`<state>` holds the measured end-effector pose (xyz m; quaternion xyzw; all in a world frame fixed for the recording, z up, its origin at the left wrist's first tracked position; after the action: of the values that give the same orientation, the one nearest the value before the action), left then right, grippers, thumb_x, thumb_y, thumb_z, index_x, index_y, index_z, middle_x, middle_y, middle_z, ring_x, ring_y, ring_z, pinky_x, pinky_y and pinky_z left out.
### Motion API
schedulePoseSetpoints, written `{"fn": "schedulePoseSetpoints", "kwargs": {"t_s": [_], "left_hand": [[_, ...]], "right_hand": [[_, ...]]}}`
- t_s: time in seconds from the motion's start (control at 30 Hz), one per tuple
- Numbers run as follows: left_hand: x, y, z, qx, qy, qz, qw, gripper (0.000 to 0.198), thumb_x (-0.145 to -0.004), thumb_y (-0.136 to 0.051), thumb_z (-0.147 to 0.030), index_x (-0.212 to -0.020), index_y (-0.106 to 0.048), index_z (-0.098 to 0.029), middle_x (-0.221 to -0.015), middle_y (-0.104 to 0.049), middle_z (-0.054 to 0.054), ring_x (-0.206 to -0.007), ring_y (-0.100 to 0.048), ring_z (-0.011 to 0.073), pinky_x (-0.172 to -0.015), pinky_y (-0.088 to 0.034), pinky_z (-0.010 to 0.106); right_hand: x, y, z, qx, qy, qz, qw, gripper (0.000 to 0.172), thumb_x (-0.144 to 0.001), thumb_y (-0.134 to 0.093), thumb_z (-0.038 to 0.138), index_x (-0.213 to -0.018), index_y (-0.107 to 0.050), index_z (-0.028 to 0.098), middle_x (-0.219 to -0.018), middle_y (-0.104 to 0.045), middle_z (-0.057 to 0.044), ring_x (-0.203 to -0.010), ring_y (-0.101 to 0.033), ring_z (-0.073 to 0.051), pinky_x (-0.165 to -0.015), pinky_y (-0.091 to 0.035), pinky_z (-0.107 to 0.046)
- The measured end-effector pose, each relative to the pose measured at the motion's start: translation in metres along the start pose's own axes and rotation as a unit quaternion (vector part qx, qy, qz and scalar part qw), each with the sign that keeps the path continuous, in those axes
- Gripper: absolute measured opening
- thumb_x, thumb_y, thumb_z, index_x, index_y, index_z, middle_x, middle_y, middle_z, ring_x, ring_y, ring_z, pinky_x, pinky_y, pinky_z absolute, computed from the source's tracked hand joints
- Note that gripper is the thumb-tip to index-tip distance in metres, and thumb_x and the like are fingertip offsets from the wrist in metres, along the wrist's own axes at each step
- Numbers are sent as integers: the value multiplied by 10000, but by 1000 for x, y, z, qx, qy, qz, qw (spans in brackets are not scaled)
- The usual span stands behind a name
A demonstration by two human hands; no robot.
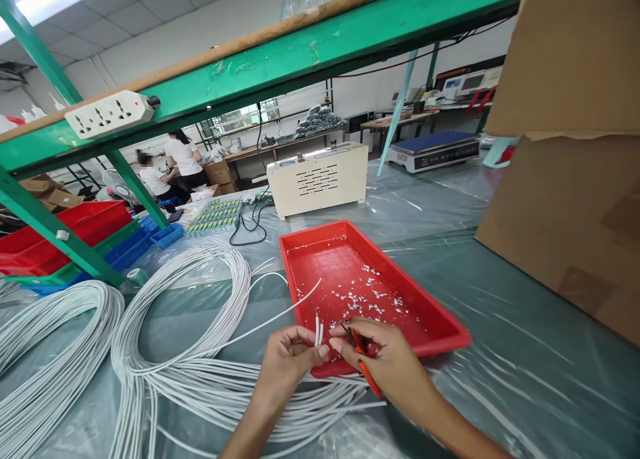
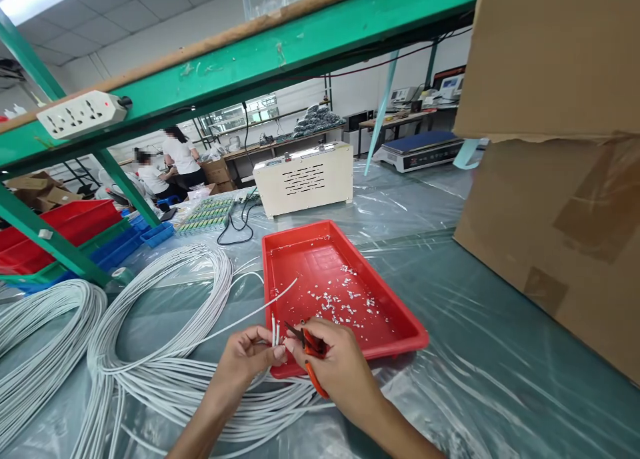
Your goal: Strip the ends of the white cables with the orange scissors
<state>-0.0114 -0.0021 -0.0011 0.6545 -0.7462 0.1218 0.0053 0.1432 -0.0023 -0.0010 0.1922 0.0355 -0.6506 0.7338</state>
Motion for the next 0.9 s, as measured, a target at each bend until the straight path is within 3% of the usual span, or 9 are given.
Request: {"fn": "schedulePoseSetpoints", "kwargs": {"t_s": [0.23,0.4,0.57,0.77,0.9], "left_hand": [[1,0,0,-36,6,48,998,225,-519,-768,-216,-630,-612,-97,-561,-610,8,-533,-536,98,-548,-401,200],[0,5,-13,-27,-45,-9,999,194,-685,-651,-300,-651,-570,-127,-594,-613,3,-555,-540,97,-586,-413,207],[0,4,-13,-45,-70,-22,996,182,-746,-586,-316,-784,-590,-138,-590,-540,-32,-443,-409,46,-473,-333,168],[6,-16,-15,-159,-142,29,977,160,-724,-608,-246,-763,-671,-104,-763,-609,60,-735,-540,151,-673,-400,230],[8,-18,-10,-163,-90,29,982,179,-708,-620,-268,-710,-677,-98,-542,-579,17,-514,-484,98,-513,-375,196]], "right_hand": [[-3,-7,-4,-82,-55,8,995,162,-693,-613,296,-651,-583,142,-579,-498,14,-551,-462,-123,-511,-392,-222],[-5,-2,-6,-107,-76,-23,991,153,-680,-629,285,-663,-560,149,-589,-481,20,-557,-445,-116,-525,-383,-223],[-7,3,-4,-118,-80,-39,989,127,-665,-647,264,-667,-589,152,-586,-517,12,-567,-477,-128,-544,-394,-232],[-4,1,2,-145,-72,-2,987,124,-663,-658,262,-711,-637,149,-653,-603,-17,-640,-549,-157,-607,-447,-249],[-3,0,2,-153,-77,-2,985,127,-647,-678,251,-717,-639,152,-656,-610,-13,-651,-566,-155,-607,-455,-239]]}}
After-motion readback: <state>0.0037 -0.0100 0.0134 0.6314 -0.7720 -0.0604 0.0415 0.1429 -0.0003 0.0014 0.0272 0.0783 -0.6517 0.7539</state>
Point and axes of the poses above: each hand's wrist, its own x-axis away from the middle knuckle, its own y-axis out of the back of the hand, z = x × y, the point moved 1 cm from there along -x, towards the middle knuckle
